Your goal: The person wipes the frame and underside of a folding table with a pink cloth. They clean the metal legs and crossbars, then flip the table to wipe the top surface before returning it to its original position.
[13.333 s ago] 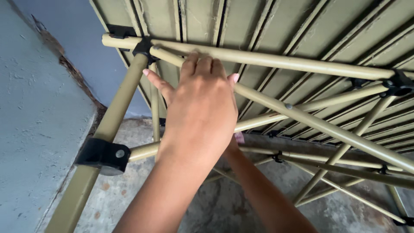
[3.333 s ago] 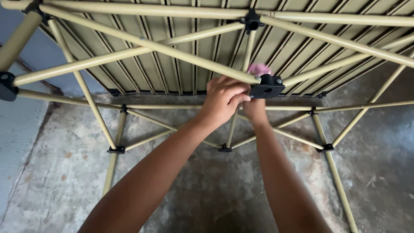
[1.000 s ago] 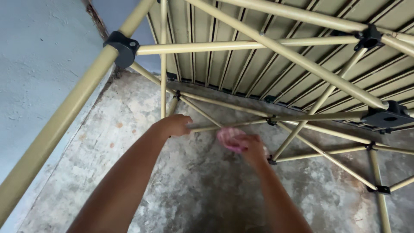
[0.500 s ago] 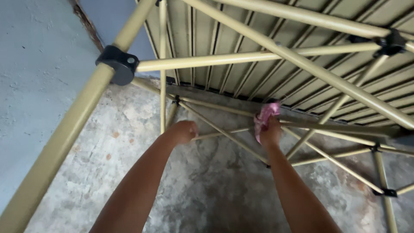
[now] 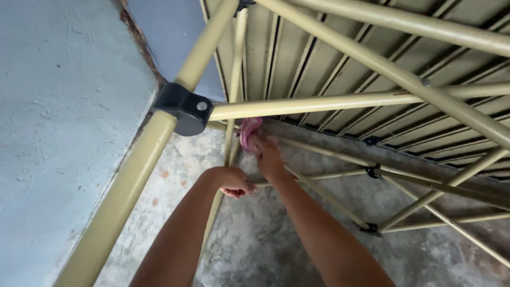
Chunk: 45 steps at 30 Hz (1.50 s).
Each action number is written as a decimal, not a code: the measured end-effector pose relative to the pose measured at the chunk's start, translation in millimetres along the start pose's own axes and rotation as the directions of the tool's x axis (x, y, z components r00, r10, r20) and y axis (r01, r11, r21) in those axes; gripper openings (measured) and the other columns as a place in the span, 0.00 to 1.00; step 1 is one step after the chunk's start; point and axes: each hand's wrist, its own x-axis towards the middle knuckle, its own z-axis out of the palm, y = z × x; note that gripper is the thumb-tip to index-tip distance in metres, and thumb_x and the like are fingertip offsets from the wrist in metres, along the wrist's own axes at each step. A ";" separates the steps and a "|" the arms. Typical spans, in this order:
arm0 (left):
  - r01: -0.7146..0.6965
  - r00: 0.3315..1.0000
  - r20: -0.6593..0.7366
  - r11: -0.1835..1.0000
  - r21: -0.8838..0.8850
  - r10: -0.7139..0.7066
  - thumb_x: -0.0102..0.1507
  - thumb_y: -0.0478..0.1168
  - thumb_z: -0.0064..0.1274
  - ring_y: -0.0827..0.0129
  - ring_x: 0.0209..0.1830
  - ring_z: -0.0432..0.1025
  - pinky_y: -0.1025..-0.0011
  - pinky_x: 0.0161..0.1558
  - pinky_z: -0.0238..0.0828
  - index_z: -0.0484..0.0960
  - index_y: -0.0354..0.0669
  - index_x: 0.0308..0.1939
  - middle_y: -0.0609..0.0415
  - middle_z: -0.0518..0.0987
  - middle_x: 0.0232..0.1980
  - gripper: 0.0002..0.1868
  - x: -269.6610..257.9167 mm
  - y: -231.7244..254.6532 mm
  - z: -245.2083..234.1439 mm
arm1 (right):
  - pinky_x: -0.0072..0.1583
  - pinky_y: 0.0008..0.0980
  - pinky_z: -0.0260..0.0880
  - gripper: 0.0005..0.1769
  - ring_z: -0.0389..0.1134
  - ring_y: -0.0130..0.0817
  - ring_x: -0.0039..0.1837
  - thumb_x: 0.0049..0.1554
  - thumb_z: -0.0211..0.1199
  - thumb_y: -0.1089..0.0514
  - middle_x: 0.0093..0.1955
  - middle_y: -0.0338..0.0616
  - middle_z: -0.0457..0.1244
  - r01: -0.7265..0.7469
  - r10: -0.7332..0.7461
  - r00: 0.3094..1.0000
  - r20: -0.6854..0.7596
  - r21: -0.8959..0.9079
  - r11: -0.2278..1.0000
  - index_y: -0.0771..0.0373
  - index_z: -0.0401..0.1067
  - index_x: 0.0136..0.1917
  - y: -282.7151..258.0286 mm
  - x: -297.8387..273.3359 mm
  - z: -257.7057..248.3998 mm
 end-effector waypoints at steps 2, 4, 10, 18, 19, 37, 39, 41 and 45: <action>0.038 0.999 -0.005 0.998 0.054 -0.038 0.63 0.54 0.62 0.78 0.32 0.74 0.79 0.30 0.73 0.83 0.43 0.44 0.61 0.78 0.34 0.18 -13.9 8.3 1.7 | 0.71 0.47 0.66 0.34 0.67 0.59 0.70 0.52 0.54 0.73 0.68 0.56 0.66 0.109 -0.108 0.990 0.094 -0.004 0.994 0.55 0.71 0.70 3.6 -11.9 12.2; 0.080 0.997 -0.003 0.989 0.121 -0.080 0.63 0.52 0.64 0.78 0.32 0.75 0.80 0.30 0.75 0.82 0.40 0.43 0.60 0.78 0.34 0.19 -27.4 16.5 0.7 | 0.66 0.49 0.66 0.30 0.68 0.57 0.66 0.50 0.55 0.73 0.63 0.54 0.67 0.061 -0.061 0.978 0.199 0.008 0.998 0.57 0.72 0.65 2.3 -35.7 19.9; 0.111 0.994 -0.031 0.982 0.152 -0.108 0.63 0.47 0.60 0.73 0.24 0.74 0.76 0.25 0.71 0.82 0.32 0.40 0.53 0.78 0.28 0.18 -23.9 22.2 -4.8 | 0.56 0.52 0.68 0.20 0.71 0.54 0.58 0.46 0.57 0.71 0.51 0.51 0.70 -0.032 0.000 0.909 0.416 0.070 0.997 0.60 0.75 0.51 -33.0 -90.6 8.2; -0.194 0.978 -0.006 0.912 0.360 0.210 0.63 0.52 0.59 0.68 0.37 0.79 0.71 0.37 0.74 0.84 0.38 0.47 0.51 0.84 0.37 0.20 -67.8 142.7 29.7 | 0.58 0.37 0.79 0.11 0.75 0.39 0.56 0.61 0.59 0.66 0.51 0.45 0.69 -0.635 0.366 0.771 0.522 0.587 0.502 0.64 0.73 0.57 -116.6 -82.1 -201.8; -0.223 0.959 -0.052 0.852 0.473 0.280 0.62 0.56 0.60 0.67 0.38 0.77 0.70 0.40 0.72 0.85 0.42 0.49 0.52 0.84 0.39 0.23 -74.2 167.4 38.8 | 0.54 0.35 0.77 0.14 0.74 0.37 0.54 0.60 0.59 0.68 0.53 0.45 0.68 -0.524 0.356 0.847 0.395 0.500 0.690 0.65 0.74 0.59 -118.4 -90.6 -234.2; -0.730 0.676 0.617 0.475 0.491 0.403 0.59 0.61 0.57 0.67 0.62 0.74 0.67 0.58 0.71 0.62 0.52 0.75 0.56 0.78 0.66 0.44 -204.2 410.1 213.9 | 0.34 0.34 0.59 0.12 0.62 0.34 0.33 0.72 0.51 0.59 0.36 0.44 0.63 -0.562 0.435 0.478 -0.763 0.115 0.819 0.67 0.71 0.52 -144.8 -218.1 -762.6; -0.853 0.461 0.739 0.475 0.216 0.492 0.65 0.58 0.54 0.67 0.64 0.75 0.67 0.63 0.73 0.61 0.48 0.78 0.54 0.77 0.68 0.41 -247.3 426.6 206.5 | 0.43 0.32 0.63 0.09 0.64 0.31 0.41 0.69 0.52 0.61 0.42 0.41 0.65 -0.609 0.434 0.532 -0.727 0.027 0.792 0.64 0.73 0.55 -138.8 -197.7 -805.6; -0.883 0.313 0.662 0.466 -0.062 0.681 0.66 0.56 0.56 0.65 0.62 0.74 0.63 0.61 0.77 0.63 0.45 0.78 0.51 0.77 0.67 0.40 -279.2 442.5 199.5 | 0.49 0.32 0.68 0.10 0.67 0.31 0.46 0.66 0.52 0.60 0.45 0.40 0.67 -0.511 0.533 0.531 -0.659 0.252 0.822 0.62 0.74 0.54 -125.9 -172.7 -840.9; -0.893 0.431 -0.137 0.443 0.075 0.892 0.63 0.46 0.54 0.69 0.61 0.76 0.67 0.62 0.75 0.73 0.49 0.68 0.58 0.81 0.65 0.28 -291.2 474.1 152.0 | 0.50 0.40 0.75 0.14 0.71 0.37 0.46 0.63 0.52 0.51 0.46 0.43 0.69 -0.234 0.712 0.588 -0.383 0.763 0.603 0.60 0.74 0.52 -87.5 -112.9 -850.9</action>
